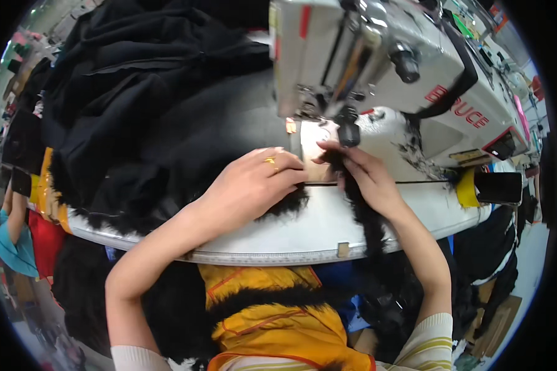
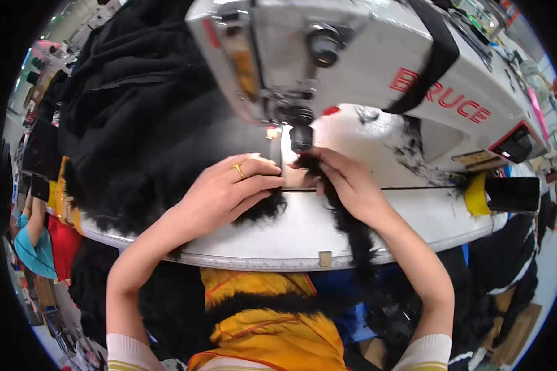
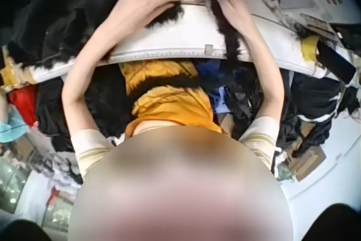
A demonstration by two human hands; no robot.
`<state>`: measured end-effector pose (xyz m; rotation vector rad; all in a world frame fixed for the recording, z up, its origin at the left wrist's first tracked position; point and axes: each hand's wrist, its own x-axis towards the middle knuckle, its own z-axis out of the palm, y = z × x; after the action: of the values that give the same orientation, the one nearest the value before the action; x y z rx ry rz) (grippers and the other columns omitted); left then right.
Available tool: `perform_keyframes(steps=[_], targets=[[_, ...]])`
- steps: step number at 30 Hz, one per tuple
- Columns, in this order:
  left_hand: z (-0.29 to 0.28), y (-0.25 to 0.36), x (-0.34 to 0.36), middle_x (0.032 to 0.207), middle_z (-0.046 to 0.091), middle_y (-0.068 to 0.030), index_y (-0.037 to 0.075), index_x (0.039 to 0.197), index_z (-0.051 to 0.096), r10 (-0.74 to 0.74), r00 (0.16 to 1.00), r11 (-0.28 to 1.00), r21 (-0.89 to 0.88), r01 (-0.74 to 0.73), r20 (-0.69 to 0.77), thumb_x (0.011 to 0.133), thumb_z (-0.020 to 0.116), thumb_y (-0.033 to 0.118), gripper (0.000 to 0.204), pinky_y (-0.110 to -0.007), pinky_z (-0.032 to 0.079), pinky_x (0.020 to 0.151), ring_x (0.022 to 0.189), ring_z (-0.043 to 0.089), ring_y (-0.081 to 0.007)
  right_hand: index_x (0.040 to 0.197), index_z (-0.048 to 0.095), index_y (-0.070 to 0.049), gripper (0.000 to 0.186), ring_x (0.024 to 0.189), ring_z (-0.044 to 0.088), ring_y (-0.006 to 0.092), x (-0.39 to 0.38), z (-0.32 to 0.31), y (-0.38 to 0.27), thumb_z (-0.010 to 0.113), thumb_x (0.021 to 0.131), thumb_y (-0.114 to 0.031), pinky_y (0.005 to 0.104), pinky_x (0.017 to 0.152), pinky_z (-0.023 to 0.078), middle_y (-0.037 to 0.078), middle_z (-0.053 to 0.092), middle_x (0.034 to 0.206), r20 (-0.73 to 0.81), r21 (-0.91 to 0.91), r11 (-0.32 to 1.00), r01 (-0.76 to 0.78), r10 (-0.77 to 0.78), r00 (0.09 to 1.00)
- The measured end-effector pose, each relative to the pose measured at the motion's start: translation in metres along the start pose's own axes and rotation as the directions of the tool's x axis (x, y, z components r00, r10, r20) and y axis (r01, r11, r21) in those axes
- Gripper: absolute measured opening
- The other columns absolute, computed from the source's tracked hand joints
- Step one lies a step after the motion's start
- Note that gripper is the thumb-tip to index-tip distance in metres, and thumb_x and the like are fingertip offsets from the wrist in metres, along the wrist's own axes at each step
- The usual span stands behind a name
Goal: Sewing black fur trim onto the edges of a black garment using an industrial sewing machine.
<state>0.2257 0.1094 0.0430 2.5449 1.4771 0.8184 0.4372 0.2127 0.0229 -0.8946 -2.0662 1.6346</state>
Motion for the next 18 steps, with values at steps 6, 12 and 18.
perform_keyframes(steps=[6,12,18], targets=[[0.013,-0.019,-0.029,0.111,0.061,-0.0064,0.007,0.106,0.061,0.031,0.998,0.976,-0.218,-0.016,0.063,0.071,0.07,0.017,0.037,-0.038,0.047,0.094,0.103,0.059,-0.0236,0.11,0.058,-0.006,0.026,0.079,0.061,0.0146,-0.009,-0.009,0.011,0.061,0.085,-0.009,0.0291,0.076,0.047,0.007,0.063,0.091,0.022,-0.231,0.962,0.148,-0.146,0.989],[0.01,-0.035,-0.013,0.095,0.067,-0.0098,0.003,0.094,0.063,-0.333,0.941,0.851,-0.446,0.276,-0.053,0.065,0.065,-0.002,0.029,-0.03,0.049,0.084,0.091,0.065,-0.024,0.089,0.064,-0.01,0.018,0.081,0.06,0.0225,0.02,0.005,0.009,0.069,0.073,-0.01,0.0313,0.07,0.048,0.003,0.058,0.084,0.092,-0.521,0.75,0.407,-0.425,0.901],[0.012,-0.029,-0.018,0.111,0.063,-0.0051,0.005,0.104,0.064,0.008,0.998,1.0,0.002,-0.008,0.055,0.073,0.071,0.016,0.034,-0.041,0.042,0.099,0.105,0.059,-0.0186,0.096,0.059,-0.013,0.025,0.093,0.057,0.0241,0.028,0.017,0.008,0.069,0.074,-0.01,0.0345,0.077,0.045,0.003,0.06,0.089,0.136,-0.61,0.684,0.401,-0.408,0.903]])
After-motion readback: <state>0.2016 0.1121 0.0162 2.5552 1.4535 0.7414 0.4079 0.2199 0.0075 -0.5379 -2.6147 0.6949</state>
